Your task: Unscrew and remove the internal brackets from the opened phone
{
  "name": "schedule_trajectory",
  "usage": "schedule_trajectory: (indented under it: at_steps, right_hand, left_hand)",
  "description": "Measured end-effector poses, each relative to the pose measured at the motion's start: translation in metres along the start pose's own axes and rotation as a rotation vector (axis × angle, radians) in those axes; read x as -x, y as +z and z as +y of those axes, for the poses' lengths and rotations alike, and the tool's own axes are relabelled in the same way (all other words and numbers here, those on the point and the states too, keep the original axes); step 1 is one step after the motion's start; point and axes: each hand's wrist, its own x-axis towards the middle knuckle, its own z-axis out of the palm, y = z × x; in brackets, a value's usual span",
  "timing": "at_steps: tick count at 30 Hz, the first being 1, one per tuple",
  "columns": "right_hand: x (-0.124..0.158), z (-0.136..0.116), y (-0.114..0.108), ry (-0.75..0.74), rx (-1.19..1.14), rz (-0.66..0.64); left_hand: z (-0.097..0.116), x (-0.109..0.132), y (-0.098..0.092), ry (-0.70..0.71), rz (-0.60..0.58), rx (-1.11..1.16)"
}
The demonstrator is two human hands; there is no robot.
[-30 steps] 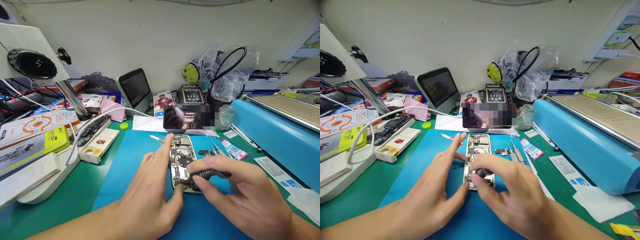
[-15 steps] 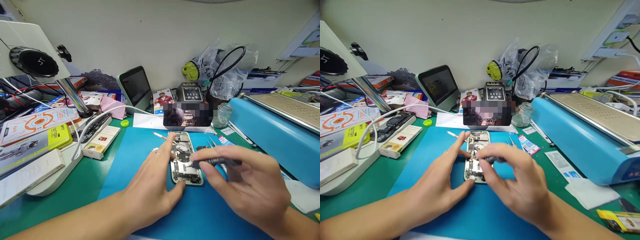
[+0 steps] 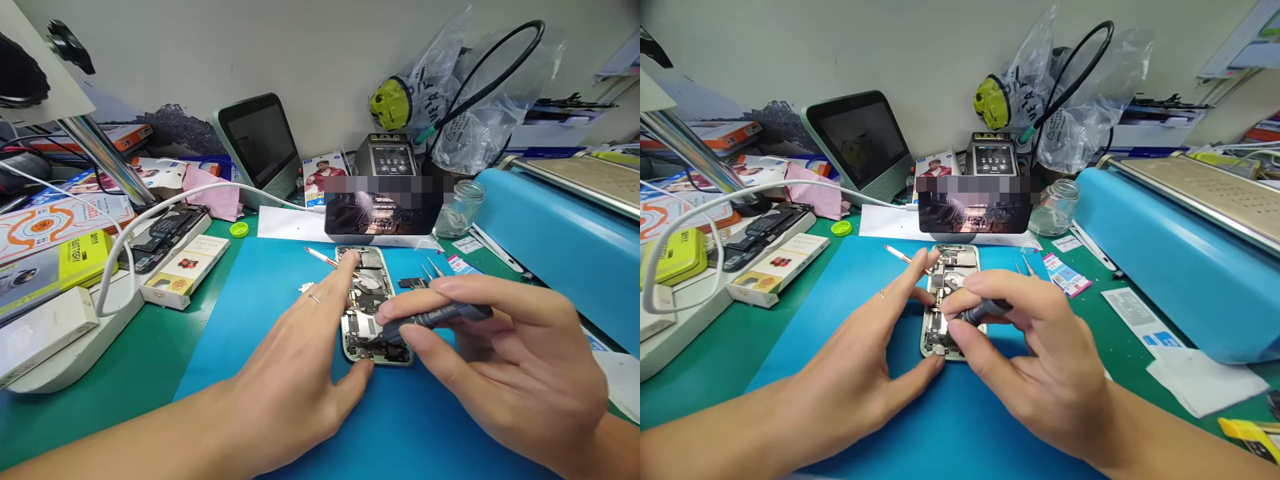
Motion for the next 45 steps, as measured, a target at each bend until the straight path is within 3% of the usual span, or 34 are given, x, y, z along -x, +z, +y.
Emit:
schedule_trajectory:
  at_steps: [4, 28, 35, 45]
  right_hand:
    - [0.001, 0.000, 0.002, 0.014, -0.007, -0.037]
    - [-0.009, 0.003, 0.004, -0.090, -0.060, 0.022]
    - [-0.014, -0.003, 0.005, -0.077, -0.106, 0.156]
    - [-0.012, -0.005, 0.007, -0.018, -0.157, 0.163]
  left_hand:
    - [0.000, 0.001, 0.000, 0.003, 0.000, -0.010]
    - [-0.001, 0.000, 0.000, -0.014, -0.008, 0.097]
    - [-0.002, -0.001, -0.001, 0.036, 0.011, 0.167]
    - [-0.002, 0.000, 0.001, 0.053, 0.025, 0.240]
